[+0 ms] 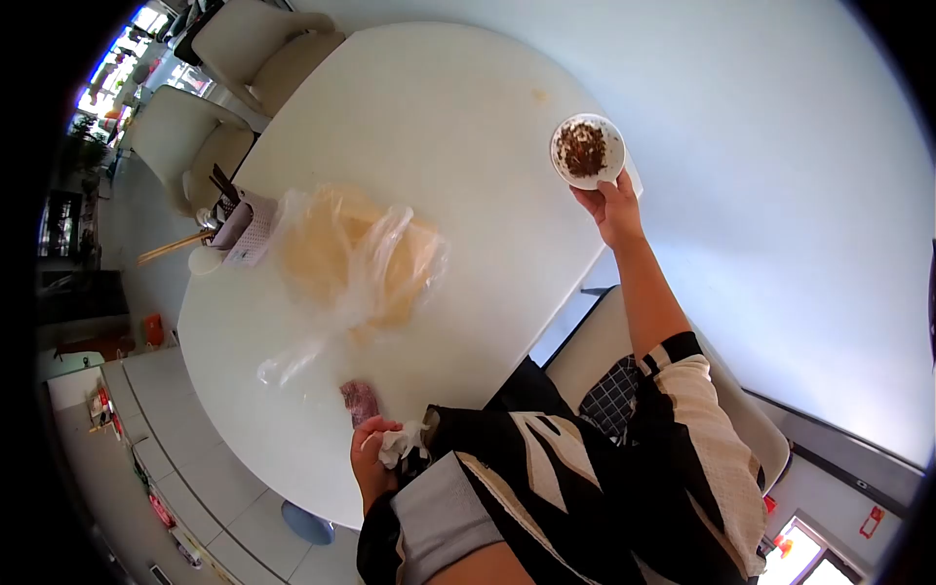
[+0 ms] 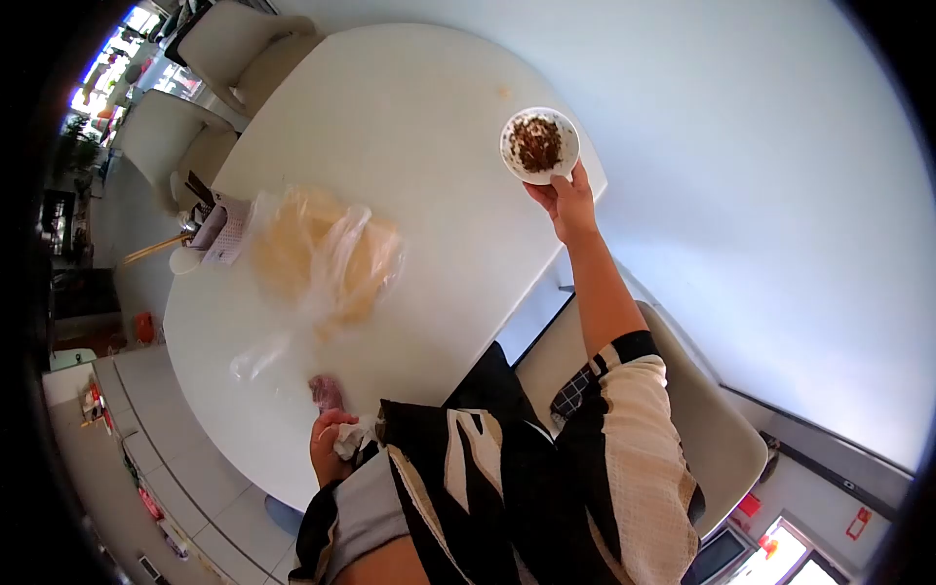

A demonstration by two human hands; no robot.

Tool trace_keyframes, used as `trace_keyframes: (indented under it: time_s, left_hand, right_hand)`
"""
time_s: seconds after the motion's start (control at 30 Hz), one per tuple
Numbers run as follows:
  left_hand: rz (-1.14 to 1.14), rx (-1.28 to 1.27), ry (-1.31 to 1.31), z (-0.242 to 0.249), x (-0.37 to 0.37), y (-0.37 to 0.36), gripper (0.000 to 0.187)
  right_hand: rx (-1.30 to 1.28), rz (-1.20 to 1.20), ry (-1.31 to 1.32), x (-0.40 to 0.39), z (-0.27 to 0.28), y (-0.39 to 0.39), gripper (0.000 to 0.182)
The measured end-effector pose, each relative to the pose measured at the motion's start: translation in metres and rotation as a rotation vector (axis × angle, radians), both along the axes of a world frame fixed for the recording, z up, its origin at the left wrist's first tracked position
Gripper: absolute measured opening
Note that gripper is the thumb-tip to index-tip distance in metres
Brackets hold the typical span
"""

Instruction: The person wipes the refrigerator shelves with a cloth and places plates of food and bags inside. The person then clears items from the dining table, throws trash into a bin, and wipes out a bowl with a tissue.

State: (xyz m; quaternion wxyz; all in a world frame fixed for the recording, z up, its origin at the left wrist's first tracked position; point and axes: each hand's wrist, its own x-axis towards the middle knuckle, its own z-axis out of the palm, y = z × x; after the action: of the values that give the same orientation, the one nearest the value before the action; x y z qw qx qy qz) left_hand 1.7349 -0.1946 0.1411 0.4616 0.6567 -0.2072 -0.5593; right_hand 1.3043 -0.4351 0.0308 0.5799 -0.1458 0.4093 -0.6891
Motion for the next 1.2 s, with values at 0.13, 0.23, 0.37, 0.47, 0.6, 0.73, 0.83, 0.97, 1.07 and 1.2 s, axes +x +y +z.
trace_keyframes:
  time_s: [0.13, 0.23, 0.37, 0.47, 0.6, 0.73, 0.83, 0.97, 1.07, 1.2]
  left_hand:
    - [-0.044, -0.025, -0.090, -0.004, 0.015, 0.006, 0.019]
    - [-0.084, -0.069, -0.059, -0.001, 0.027, 0.008, 0.021]
    - [-0.227, -0.116, -0.073, 0.004, 0.045, 0.013, 0.029]
    - [-0.210, -0.192, -0.207, 0.015, 0.027, -0.011, 0.033]
    - [-0.378, -0.184, 0.271, 0.045, -0.012, -0.059, 0.036]
    - [-0.653, -0.055, 0.351, 0.047, -0.046, -0.085, 0.034]
    - [-0.909, -0.120, 0.288, 0.045, -0.092, -0.076, 0.031]
    - [-1.151, -0.112, 0.414, 0.038, -0.178, -0.030, 0.042]
    - [-1.321, -0.091, 0.433, 0.043, -0.247, 0.013, 0.060]
    - [-1.648, -0.051, 0.467, 0.007, -0.329, 0.054, 0.061]
  right_hand:
    - [-0.134, 0.096, -0.012, 0.027, 0.040, 0.022, 0.049]
    - [-0.220, 0.146, -0.030, 0.051, 0.067, 0.042, 0.048]
    - [-0.271, 0.160, -0.070, 0.075, 0.102, 0.084, 0.047]
    - [-0.298, 0.184, -0.101, 0.082, 0.118, 0.098, 0.045]
    - [-0.239, 0.201, -0.075, 0.068, 0.134, 0.134, 0.049]
    - [-0.117, 0.063, -0.078, 0.085, 0.153, 0.212, 0.044]
    - [-0.103, 0.017, -0.067, 0.090, 0.158, 0.267, 0.047]
    - [-0.046, -0.113, -0.160, 0.072, 0.153, 0.364, 0.050]
    - [-0.004, -0.281, -0.197, 0.053, 0.148, 0.425, 0.049]
    - [0.012, -0.530, -0.216, 0.023, 0.119, 0.487, 0.049]
